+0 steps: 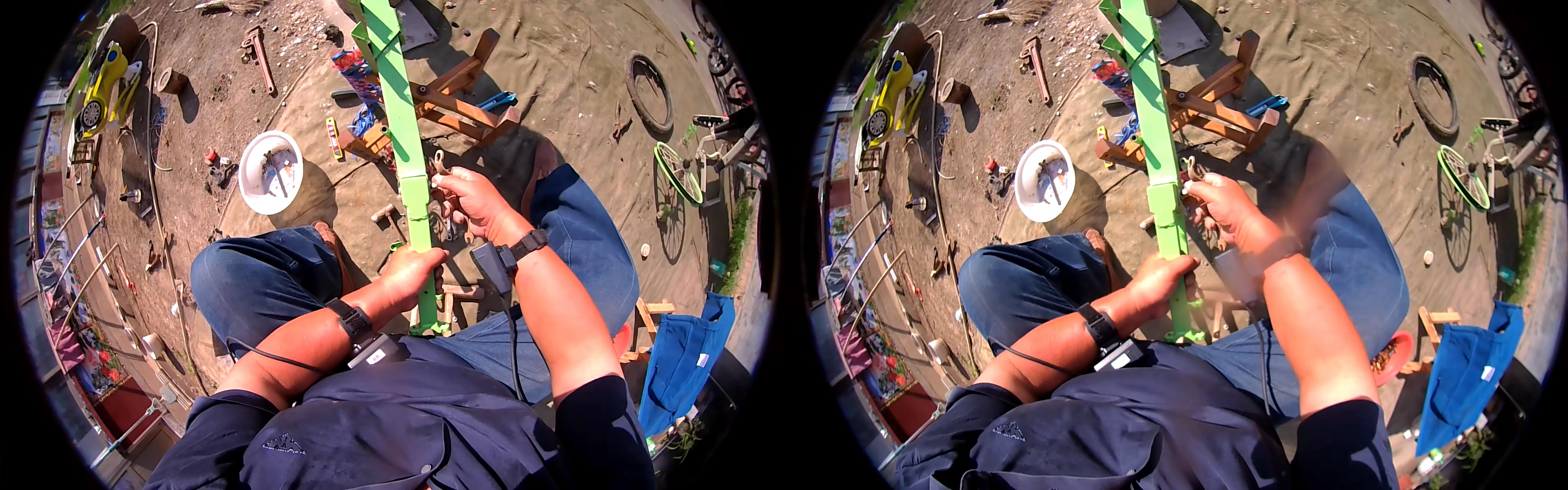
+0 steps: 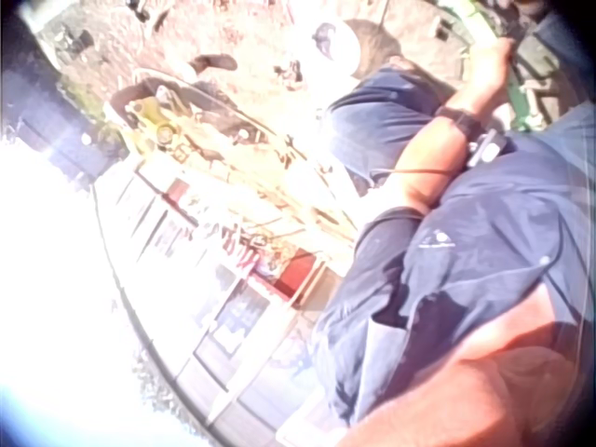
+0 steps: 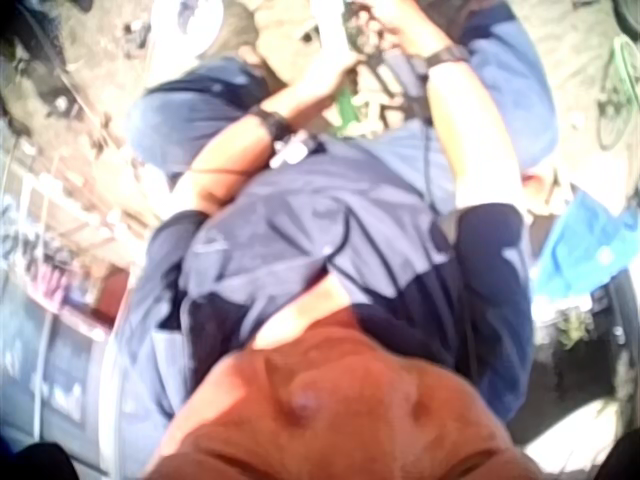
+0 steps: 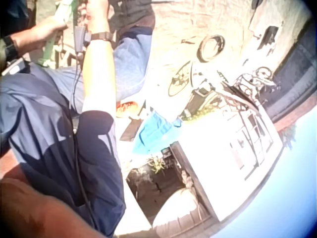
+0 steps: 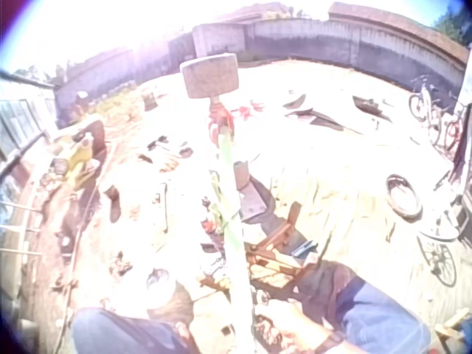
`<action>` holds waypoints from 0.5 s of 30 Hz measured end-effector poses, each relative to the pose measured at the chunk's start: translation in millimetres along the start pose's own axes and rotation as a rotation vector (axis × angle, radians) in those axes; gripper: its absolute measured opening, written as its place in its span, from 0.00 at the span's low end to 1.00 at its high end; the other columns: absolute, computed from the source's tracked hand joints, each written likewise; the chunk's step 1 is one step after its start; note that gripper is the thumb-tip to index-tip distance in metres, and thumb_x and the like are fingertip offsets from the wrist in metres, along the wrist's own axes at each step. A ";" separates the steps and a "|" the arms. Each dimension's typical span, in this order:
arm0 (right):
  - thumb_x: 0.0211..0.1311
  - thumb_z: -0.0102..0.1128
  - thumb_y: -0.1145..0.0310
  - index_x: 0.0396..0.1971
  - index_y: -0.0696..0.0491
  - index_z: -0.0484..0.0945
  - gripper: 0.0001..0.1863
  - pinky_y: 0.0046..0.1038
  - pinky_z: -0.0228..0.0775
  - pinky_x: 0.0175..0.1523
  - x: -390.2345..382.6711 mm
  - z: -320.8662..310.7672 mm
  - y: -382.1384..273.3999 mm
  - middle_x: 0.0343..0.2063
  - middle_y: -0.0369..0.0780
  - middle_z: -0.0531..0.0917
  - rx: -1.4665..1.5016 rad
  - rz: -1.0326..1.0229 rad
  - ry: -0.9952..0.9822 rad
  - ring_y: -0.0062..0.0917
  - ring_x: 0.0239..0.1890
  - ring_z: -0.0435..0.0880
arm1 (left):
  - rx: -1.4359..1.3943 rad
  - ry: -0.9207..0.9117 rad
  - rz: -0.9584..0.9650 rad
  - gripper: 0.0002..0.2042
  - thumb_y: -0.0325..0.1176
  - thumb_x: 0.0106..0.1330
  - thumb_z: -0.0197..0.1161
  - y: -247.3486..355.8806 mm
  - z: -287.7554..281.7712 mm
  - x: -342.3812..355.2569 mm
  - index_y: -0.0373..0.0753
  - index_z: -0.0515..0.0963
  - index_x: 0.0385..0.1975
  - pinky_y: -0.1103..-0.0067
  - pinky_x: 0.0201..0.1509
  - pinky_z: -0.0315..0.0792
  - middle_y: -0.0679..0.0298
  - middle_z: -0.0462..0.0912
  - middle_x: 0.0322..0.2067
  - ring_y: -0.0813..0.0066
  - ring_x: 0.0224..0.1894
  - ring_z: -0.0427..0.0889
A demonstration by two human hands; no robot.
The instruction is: The person is assembling a green bicycle frame while sitting on a low stool. They use a screwdriver to tighten bolts on the frame and handle various small metal parts, including a metal bracket and a bolt, which they insert into the frame.
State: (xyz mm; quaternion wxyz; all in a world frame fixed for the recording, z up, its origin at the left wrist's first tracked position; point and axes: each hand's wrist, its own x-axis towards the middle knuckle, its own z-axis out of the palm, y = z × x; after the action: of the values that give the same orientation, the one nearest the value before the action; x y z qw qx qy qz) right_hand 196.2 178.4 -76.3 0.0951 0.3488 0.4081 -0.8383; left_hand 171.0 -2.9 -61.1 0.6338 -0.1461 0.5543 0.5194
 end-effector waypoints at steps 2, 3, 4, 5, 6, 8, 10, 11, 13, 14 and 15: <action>0.64 0.57 0.68 0.38 0.54 0.72 0.07 0.14 0.58 0.17 3.8 -1.3 4.7 0.25 0.33 0.75 -0.028 0.032 0.003 0.12 0.19 0.70 | -0.004 0.004 0.002 0.05 0.28 0.60 0.60 0.2 0.7 -0.2 0.38 0.70 0.28 0.72 0.25 0.70 0.64 0.71 0.20 0.72 0.20 0.71; 0.64 0.57 0.68 0.37 0.54 0.72 0.07 0.14 0.58 0.17 5.2 -1.5 5.5 0.26 0.33 0.75 -0.038 -0.002 -0.004 0.12 0.19 0.71 | -0.007 0.008 0.002 0.05 0.28 0.60 0.60 0.0 1.1 -0.4 0.38 0.70 0.28 0.72 0.25 0.70 0.65 0.71 0.20 0.72 0.20 0.71; 0.64 0.57 0.68 0.37 0.54 0.72 0.07 0.14 0.58 0.17 6.5 -1.7 6.0 0.26 0.34 0.75 -0.048 -0.036 -0.011 0.12 0.18 0.71 | -0.010 0.012 0.002 0.05 0.28 0.60 0.60 -0.1 1.2 -0.4 0.38 0.70 0.27 0.72 0.25 0.70 0.65 0.71 0.20 0.72 0.20 0.71; 0.64 0.56 0.68 0.37 0.54 0.72 0.07 0.14 0.58 0.16 6.9 -1.2 5.8 0.26 0.34 0.76 -0.058 -0.070 -0.016 0.13 0.18 0.72 | -0.012 0.010 0.001 0.05 0.28 0.60 0.60 -0.2 1.1 -0.3 0.38 0.70 0.27 0.72 0.25 0.70 0.65 0.71 0.20 0.72 0.20 0.71; 0.64 0.56 0.67 0.36 0.54 0.73 0.07 0.15 0.58 0.16 6.8 -0.5 5.8 0.26 0.34 0.76 -0.061 -0.083 0.000 0.13 0.18 0.72 | -0.015 0.008 0.000 0.05 0.28 0.60 0.60 -0.4 0.8 -0.1 0.38 0.70 0.27 0.72 0.25 0.70 0.65 0.71 0.20 0.73 0.20 0.71; 0.64 0.56 0.66 0.35 0.54 0.73 0.07 0.15 0.58 0.15 5.6 1.1 4.7 0.26 0.35 0.77 -0.068 -0.109 0.031 0.14 0.17 0.73 | -0.014 0.010 -0.002 0.05 0.28 0.60 0.60 -0.2 0.5 -0.3 0.38 0.70 0.27 0.72 0.25 0.70 0.65 0.71 0.20 0.73 0.20 0.71; 0.64 0.57 0.66 0.34 0.54 0.73 0.07 0.15 0.57 0.15 1.9 -0.8 -1.5 0.26 0.35 0.77 0.000 -0.040 0.053 0.14 0.17 0.74 | -0.009 0.016 -0.005 0.05 0.28 0.60 0.61 0.5 0.5 -1.0 0.38 0.70 0.26 0.73 0.25 0.69 0.65 0.71 0.20 0.73 0.20 0.71; 0.64 0.57 0.66 0.34 0.54 0.73 0.07 0.16 0.57 0.15 0.8 -2.6 -4.0 0.26 0.34 0.78 0.034 -0.007 0.065 0.14 0.17 0.75 | -0.012 0.014 -0.007 0.05 0.28 0.60 0.61 0.3 0.7 -0.8 0.38 0.70 0.26 0.73 0.25 0.69 0.65 0.71 0.20 0.73 0.20 0.71; 0.65 0.57 0.66 0.34 0.53 0.74 0.07 0.15 0.57 0.14 5.5 -5.9 0.4 0.26 0.34 0.78 -0.069 -0.002 0.062 0.13 0.16 0.75 | -0.019 0.009 -0.011 0.05 0.28 0.60 0.61 -0.1 1.0 -0.2 0.39 0.70 0.26 0.73 0.25 0.69 0.65 0.71 0.20 0.73 0.20 0.71; 0.65 0.57 0.66 0.34 0.53 0.74 0.07 0.15 0.56 0.14 6.9 -5.2 2.2 0.26 0.34 0.78 -0.081 -0.005 0.041 0.13 0.16 0.74 | -0.016 0.009 -0.008 0.06 0.28 0.60 0.61 0.0 1.3 -0.1 0.39 0.70 0.26 0.73 0.25 0.69 0.65 0.71 0.20 0.73 0.20 0.71; 0.65 0.56 0.66 0.35 0.53 0.74 0.07 0.15 0.56 0.14 7.8 -4.8 3.4 0.26 0.34 0.78 -0.092 -0.008 0.019 0.13 0.16 0.74 | -0.012 0.009 -0.006 0.06 0.28 0.60 0.61 0.4 1.8 -0.3 0.39 0.70 0.26 0.73 0.25 0.69 0.65 0.71 0.20 0.73 0.20 0.71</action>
State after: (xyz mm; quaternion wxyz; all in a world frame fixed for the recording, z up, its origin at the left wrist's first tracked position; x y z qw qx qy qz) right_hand 194.4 180.8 -85.6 0.1039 0.3506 0.4486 -0.8155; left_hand 171.6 -1.5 -60.1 0.6318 -0.1540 0.5537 0.5201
